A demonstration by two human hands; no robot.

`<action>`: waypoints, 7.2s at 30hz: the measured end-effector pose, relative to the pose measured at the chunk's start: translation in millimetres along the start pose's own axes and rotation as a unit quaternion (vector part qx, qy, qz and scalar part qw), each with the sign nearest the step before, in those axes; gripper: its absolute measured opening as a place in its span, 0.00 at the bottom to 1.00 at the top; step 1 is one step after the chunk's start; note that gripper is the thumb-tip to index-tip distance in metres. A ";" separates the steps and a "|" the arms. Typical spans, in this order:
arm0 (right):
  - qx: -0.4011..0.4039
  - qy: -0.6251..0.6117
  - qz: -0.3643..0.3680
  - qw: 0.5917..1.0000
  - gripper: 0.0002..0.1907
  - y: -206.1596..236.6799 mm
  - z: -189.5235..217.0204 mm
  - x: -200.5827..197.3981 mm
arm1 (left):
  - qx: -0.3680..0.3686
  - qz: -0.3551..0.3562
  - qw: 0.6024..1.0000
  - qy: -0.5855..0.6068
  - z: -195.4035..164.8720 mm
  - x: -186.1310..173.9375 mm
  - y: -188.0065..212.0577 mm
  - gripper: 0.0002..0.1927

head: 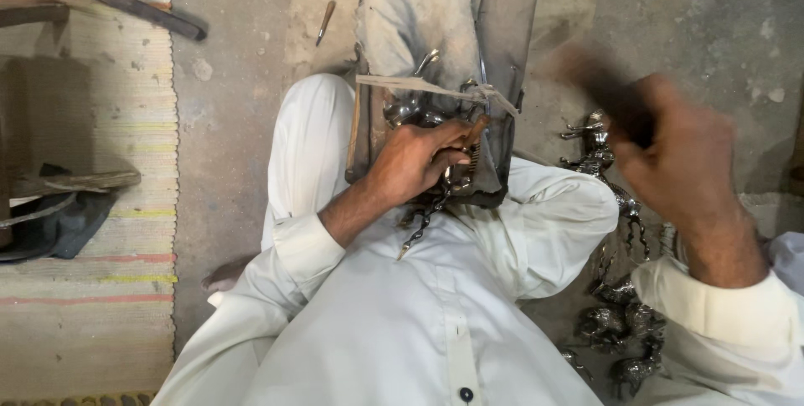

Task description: The person sits on the floor holding a punch against a silver ornamental piece resting on a sandbag and repeatedly strikes the punch with a wooden mallet to shape and decorate the metal. They reposition the piece and the punch between strikes and continue hammering different areas of the ornament.

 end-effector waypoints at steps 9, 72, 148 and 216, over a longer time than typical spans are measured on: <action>-0.027 0.024 -0.071 0.997 0.15 -1.2 5.3 -11.7 | 0.023 -0.045 0.997 0.054 3.7 -0.4 2.6 0.17; -0.030 0.020 -0.017 0.999 0.11 16.6 -40.6 8.2 | 0.098 -0.005 0.995 -0.035 -19.9 1.4 -22.3 0.19; -0.240 0.138 -0.025 0.961 0.17 -38.9 95.7 -44.1 | -0.005 -0.190 0.978 0.082 13.6 0.2 22.4 0.13; -0.207 0.283 0.009 0.936 0.15 -27.2 72.3 -26.3 | 0.057 -0.164 0.983 0.062 3.1 -8.8 25.5 0.15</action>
Point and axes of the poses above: each hand's wrist, its own y-axis away from the middle knuckle, its own x-axis out of the palm, z = x × y, the point moved 7 cm from there along -y, towards the middle knuckle, and after that the axes turned 3 degrees about -x, right-handed, at the moved point
